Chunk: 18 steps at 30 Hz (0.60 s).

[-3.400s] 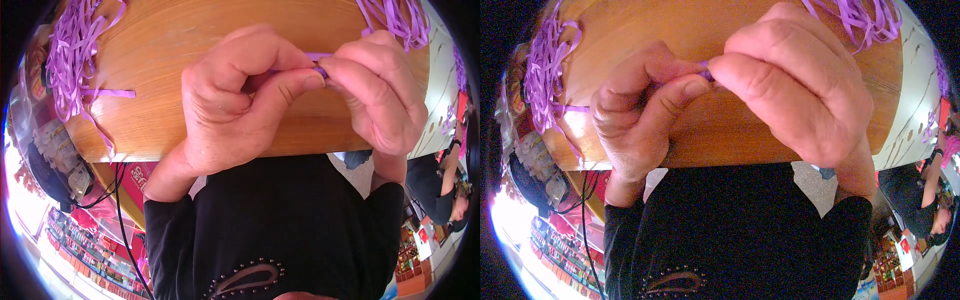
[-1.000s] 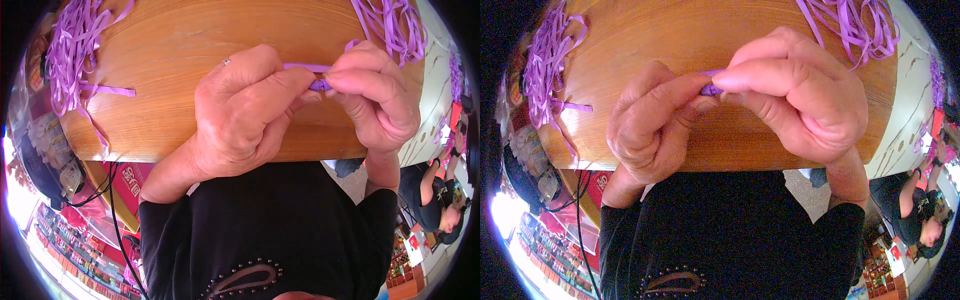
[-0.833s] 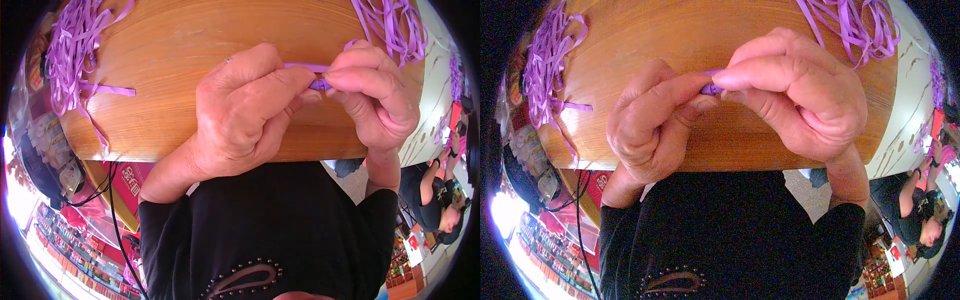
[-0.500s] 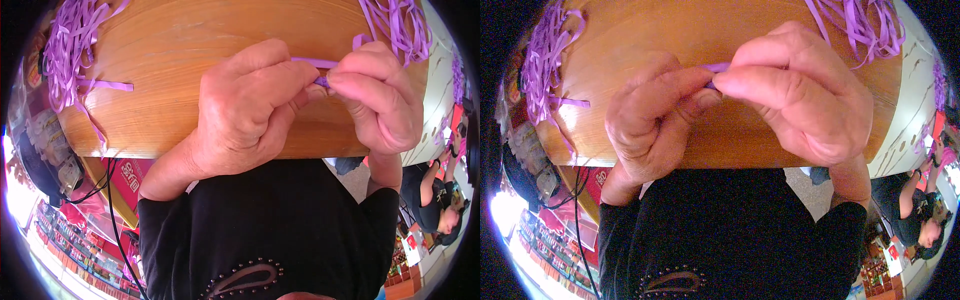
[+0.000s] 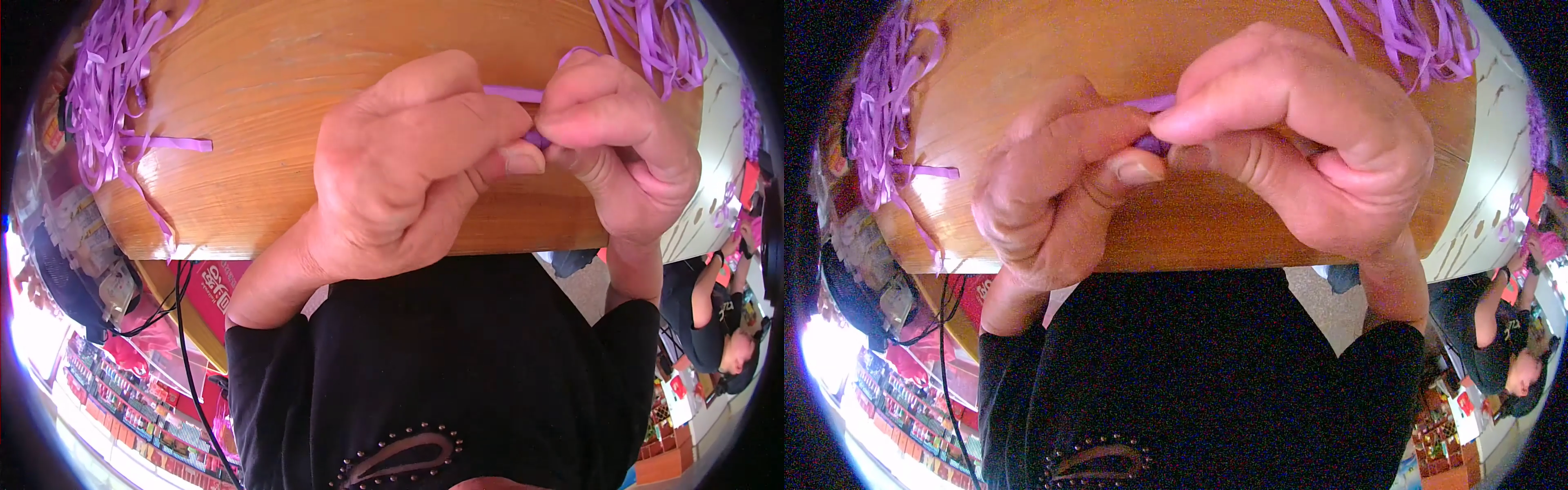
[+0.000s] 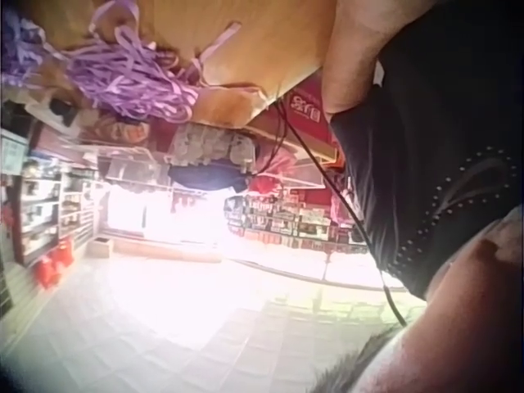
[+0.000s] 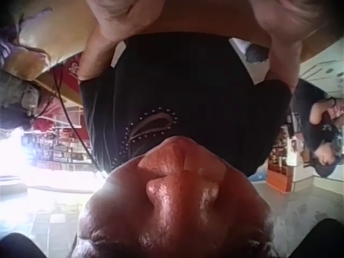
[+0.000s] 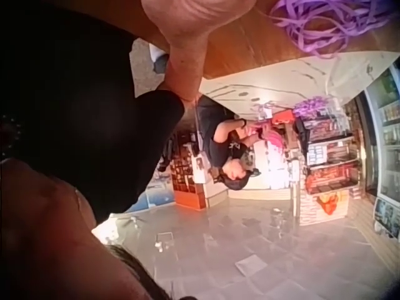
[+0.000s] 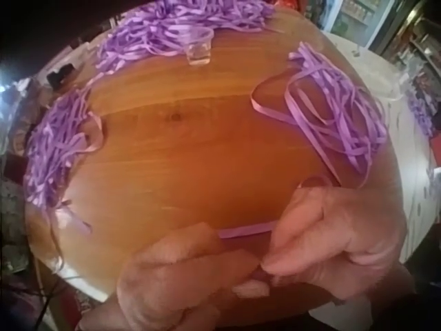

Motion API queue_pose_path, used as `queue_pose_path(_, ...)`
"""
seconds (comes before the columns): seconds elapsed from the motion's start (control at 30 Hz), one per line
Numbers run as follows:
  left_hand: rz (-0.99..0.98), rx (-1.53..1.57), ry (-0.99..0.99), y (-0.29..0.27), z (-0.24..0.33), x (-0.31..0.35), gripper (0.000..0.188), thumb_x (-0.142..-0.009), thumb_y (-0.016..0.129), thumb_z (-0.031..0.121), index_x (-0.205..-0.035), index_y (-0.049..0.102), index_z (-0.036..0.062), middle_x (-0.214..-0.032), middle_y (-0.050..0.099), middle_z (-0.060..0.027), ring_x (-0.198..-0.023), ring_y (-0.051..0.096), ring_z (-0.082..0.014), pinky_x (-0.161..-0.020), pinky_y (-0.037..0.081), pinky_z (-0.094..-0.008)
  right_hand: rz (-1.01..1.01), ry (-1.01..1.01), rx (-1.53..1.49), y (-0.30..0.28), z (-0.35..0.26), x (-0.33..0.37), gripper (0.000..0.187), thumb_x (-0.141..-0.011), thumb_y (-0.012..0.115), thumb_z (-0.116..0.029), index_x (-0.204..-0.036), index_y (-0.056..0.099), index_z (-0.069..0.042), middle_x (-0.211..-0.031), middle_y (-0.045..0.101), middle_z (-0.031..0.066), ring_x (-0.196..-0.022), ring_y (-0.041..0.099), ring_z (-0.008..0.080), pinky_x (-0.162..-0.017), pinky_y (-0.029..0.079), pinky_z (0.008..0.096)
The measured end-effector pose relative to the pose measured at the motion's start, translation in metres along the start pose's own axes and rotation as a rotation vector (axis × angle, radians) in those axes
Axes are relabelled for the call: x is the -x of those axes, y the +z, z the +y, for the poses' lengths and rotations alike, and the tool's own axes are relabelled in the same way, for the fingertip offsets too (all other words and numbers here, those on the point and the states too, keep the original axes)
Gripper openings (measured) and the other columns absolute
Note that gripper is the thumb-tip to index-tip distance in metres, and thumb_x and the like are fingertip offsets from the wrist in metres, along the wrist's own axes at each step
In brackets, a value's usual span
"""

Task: The person rolls a purple ribbon into a small flower by hand and then ties several knots along a long purple ribbon.

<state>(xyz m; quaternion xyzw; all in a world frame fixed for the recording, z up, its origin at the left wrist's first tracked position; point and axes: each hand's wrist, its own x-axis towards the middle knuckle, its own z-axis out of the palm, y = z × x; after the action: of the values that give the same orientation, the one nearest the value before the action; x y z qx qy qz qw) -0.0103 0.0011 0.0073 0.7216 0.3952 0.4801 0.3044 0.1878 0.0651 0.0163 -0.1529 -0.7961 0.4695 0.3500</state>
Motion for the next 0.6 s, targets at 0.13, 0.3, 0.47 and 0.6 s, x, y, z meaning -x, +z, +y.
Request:
queue_pose_path(0.13,0.041,0.124,-0.144,0.005,0.002,0.002,0.013,-0.08,0.068,0.006,-0.091,0.066,-0.0014,-0.07,0.057,-0.0076,-0.061,0.05,-0.0167,-0.055,0.038,-0.0288,0.05,-0.094,0.219,0.002,-0.01,-0.003,0.024,-0.076,0.07,-0.002,-0.096,0.062,0.006,-0.089,0.063,0.0157,-0.07,0.057,0.022,-0.065,0.044,0.0333)
queue_pose_path(0.3,0.013,0.112,-0.188,0.002,0.007,0.0,0.013,-0.082,0.067,0.007,-0.091,0.066,-0.0015,-0.07,0.057,-0.0074,-0.061,0.048,-0.0164,-0.056,0.037,-0.0293,0.121,-0.147,0.35,0.006,-0.013,-0.004,0.03,-0.073,0.071,-0.002,-0.1,0.062,0.01,-0.088,0.065,0.0173,-0.07,0.061,0.0239,-0.062,0.047,0.0306)
queue_pose_path(0.47,-0.028,0.105,-0.186,0.002,0.004,-0.001,0.015,-0.083,0.066,0.008,-0.093,0.066,-0.003,-0.076,0.06,-0.0094,-0.067,0.053,-0.0173,-0.06,0.04,-0.0286,0.051,-0.063,0.371,0.0,-0.021,-0.005,0.029,-0.073,0.071,-0.001,-0.098,0.062,0.011,-0.086,0.064,0.0188,-0.069,0.061,0.0243,-0.062,0.048,0.0292)
queue_pose_path(0.6,-0.027,0.128,-0.171,0.004,0.002,-0.002,0.016,-0.082,0.067,0.006,-0.094,0.065,-0.0038,-0.075,0.06,-0.0093,-0.066,0.052,-0.017,-0.06,0.04,-0.0283,0.023,-0.068,0.271,-0.002,-0.014,-0.003,0.027,-0.073,0.069,0.001,-0.097,0.063,0.011,-0.088,0.064,0.0194,-0.07,0.06,0.0237,-0.06,0.048,0.0279)
